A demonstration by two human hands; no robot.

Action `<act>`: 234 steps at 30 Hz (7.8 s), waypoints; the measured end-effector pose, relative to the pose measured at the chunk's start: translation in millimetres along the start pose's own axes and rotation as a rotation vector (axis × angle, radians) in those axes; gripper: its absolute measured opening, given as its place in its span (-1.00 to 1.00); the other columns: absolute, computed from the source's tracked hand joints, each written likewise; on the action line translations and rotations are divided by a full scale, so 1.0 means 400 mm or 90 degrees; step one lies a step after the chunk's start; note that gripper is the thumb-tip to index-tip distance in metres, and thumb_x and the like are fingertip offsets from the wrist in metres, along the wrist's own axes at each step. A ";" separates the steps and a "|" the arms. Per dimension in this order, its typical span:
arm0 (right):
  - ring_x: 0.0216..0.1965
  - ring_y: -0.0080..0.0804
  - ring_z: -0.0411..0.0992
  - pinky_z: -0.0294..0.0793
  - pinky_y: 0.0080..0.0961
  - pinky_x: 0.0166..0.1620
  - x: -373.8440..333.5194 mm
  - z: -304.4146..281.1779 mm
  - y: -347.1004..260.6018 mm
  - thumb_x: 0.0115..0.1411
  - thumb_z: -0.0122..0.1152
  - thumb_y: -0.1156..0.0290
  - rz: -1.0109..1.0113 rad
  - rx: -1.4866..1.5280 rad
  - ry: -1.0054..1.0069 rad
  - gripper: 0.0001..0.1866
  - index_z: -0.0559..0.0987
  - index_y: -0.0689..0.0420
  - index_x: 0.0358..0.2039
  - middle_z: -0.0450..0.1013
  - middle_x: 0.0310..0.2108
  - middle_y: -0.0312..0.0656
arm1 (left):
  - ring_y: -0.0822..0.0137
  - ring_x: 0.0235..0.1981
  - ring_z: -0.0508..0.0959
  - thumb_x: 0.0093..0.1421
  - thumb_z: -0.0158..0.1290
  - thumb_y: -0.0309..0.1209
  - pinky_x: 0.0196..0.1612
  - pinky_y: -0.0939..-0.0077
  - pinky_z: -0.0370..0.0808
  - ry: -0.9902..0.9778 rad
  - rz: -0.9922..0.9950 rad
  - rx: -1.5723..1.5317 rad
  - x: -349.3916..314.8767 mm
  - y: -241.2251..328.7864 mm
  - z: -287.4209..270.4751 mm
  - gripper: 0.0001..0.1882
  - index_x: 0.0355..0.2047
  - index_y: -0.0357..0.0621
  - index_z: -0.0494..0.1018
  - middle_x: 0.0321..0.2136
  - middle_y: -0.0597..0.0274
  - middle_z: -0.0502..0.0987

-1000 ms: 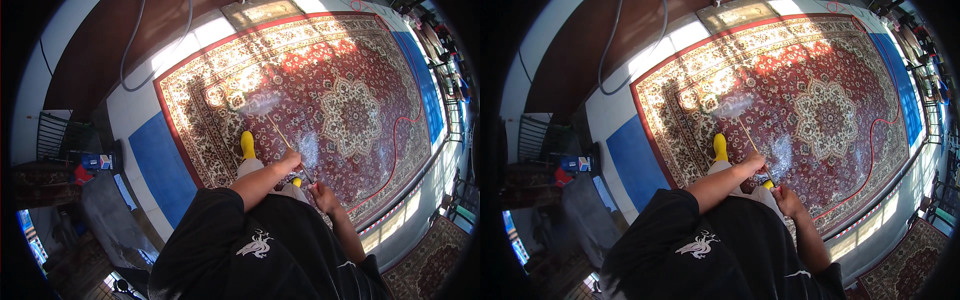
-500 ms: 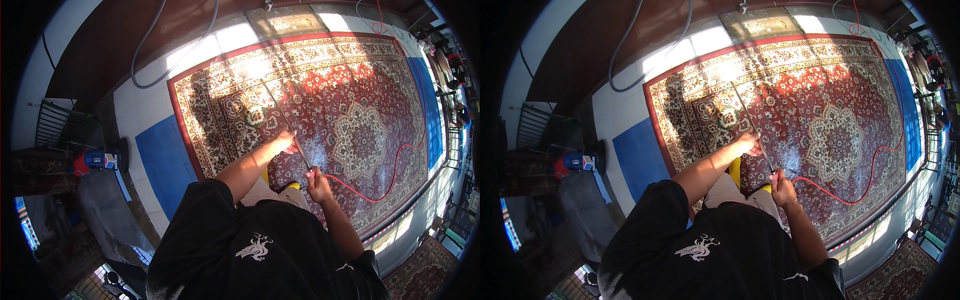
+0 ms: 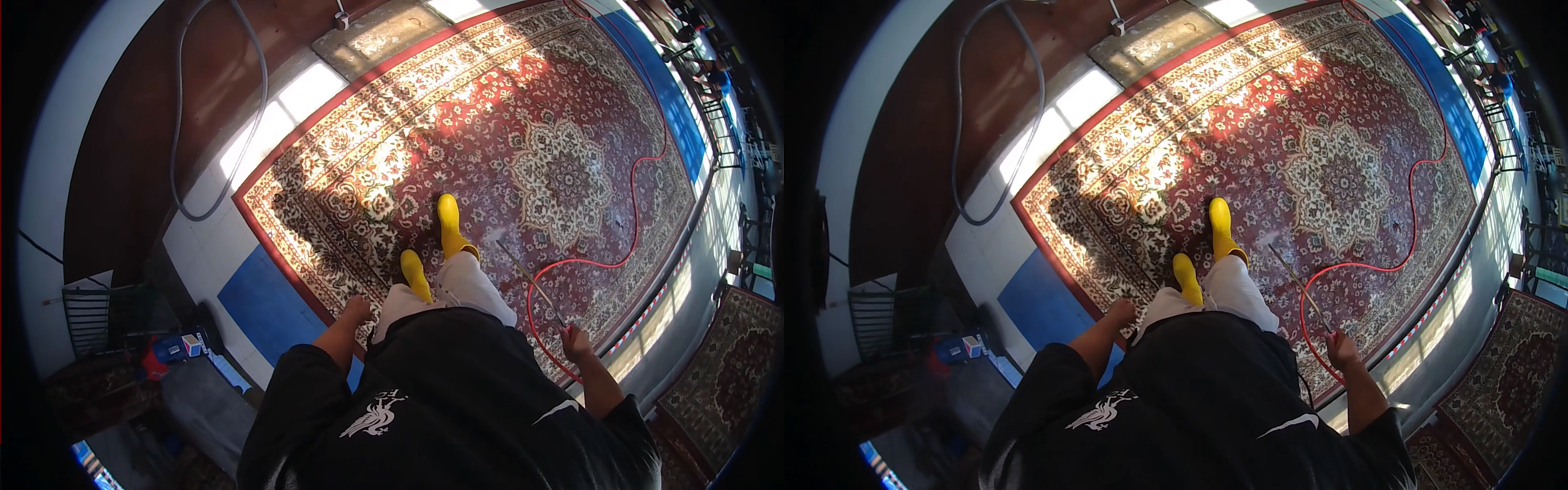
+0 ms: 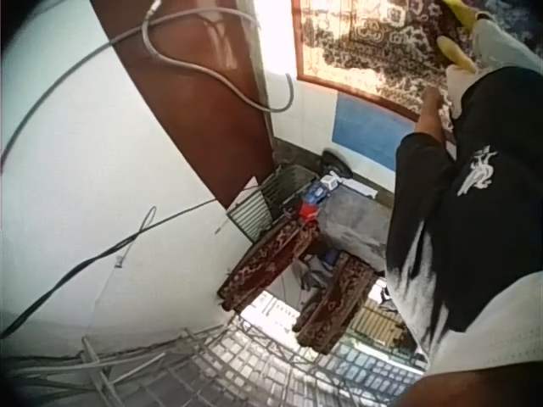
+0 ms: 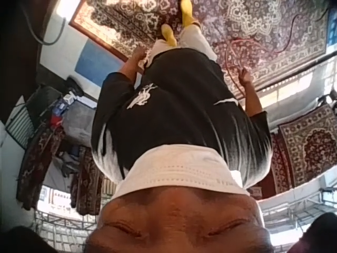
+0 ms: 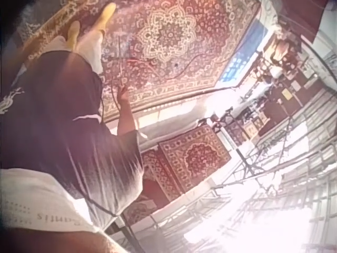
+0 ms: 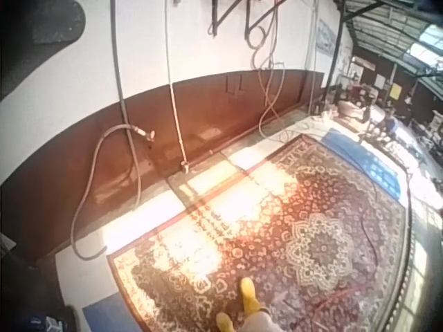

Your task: Cleaning a rug using a water hose spray nozzle.

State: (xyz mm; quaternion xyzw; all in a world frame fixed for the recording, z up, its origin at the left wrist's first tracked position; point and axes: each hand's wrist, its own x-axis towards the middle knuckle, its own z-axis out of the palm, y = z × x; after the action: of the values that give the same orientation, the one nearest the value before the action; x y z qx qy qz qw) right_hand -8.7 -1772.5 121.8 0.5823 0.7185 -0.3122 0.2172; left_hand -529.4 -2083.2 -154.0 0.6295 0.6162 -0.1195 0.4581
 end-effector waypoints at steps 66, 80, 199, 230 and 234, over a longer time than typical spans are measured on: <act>-0.34 -0.15 0.44 0.37 -0.34 -0.24 -0.140 0.305 -1.194 0.19 0.00 0.00 -0.110 0.244 -0.120 -0.52 0.45 0.27 -0.32 0.46 -0.45 0.06 | 0.32 -0.58 0.51 0.30 -0.34 -0.16 -0.49 0.33 0.53 0.000 -0.377 -1.186 -0.125 -0.010 -0.586 -0.74 -0.14 0.02 0.20 -0.50 0.28 0.40; -0.29 0.00 0.45 0.38 -0.25 -0.21 -0.363 0.594 -1.194 0.18 -0.02 -0.02 -0.151 0.329 -0.106 -0.54 0.41 0.20 -0.30 0.46 -0.45 0.05 | 0.38 -0.58 0.51 0.28 -0.37 -0.17 -0.59 0.52 0.43 0.167 -0.380 -0.979 -0.340 -0.075 -0.337 -0.72 -0.35 -0.05 0.25 -0.57 0.34 0.41; -0.27 0.02 0.45 0.40 -0.16 -0.17 -0.334 0.914 -2.365 0.16 -0.10 -0.05 -0.076 0.177 -0.154 -0.50 0.47 0.20 -0.29 0.48 -0.39 0.08 | 0.20 -0.45 0.52 0.23 -0.34 -0.34 -0.28 0.25 0.53 -0.038 -0.372 -0.968 -0.865 -1.210 -0.495 -0.75 -0.36 -0.25 0.28 -0.45 0.08 0.46; -0.31 0.09 0.43 0.39 -0.08 -0.23 -0.348 0.950 -2.243 0.17 -0.15 -0.14 -0.022 0.175 -0.167 -0.44 0.44 0.19 -0.34 0.46 -0.44 0.10 | 0.32 -0.59 0.51 0.20 -0.21 -0.49 -0.53 0.45 0.47 -0.067 -0.352 -0.524 -0.943 -1.474 -0.476 -0.55 0.13 -0.16 0.17 -0.41 0.07 0.51; -0.31 0.09 0.44 0.40 -0.09 -0.24 -0.335 0.941 -2.292 0.17 -0.16 -0.13 -0.049 0.181 -0.155 -0.44 0.44 0.20 -0.34 0.46 -0.43 0.11 | 0.32 -0.58 0.52 0.19 -0.18 -0.46 -0.51 0.45 0.46 -0.063 -0.329 -0.525 -0.946 -1.490 -0.469 -0.56 0.11 -0.16 0.19 -0.42 0.08 0.51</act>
State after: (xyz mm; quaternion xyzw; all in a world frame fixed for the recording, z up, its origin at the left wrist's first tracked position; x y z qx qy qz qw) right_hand -888.9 -2246.9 124.0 0.5368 0.6577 -0.4866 0.2061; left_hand -1214.7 -2306.0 -36.1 0.2156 0.7257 -0.0048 0.6533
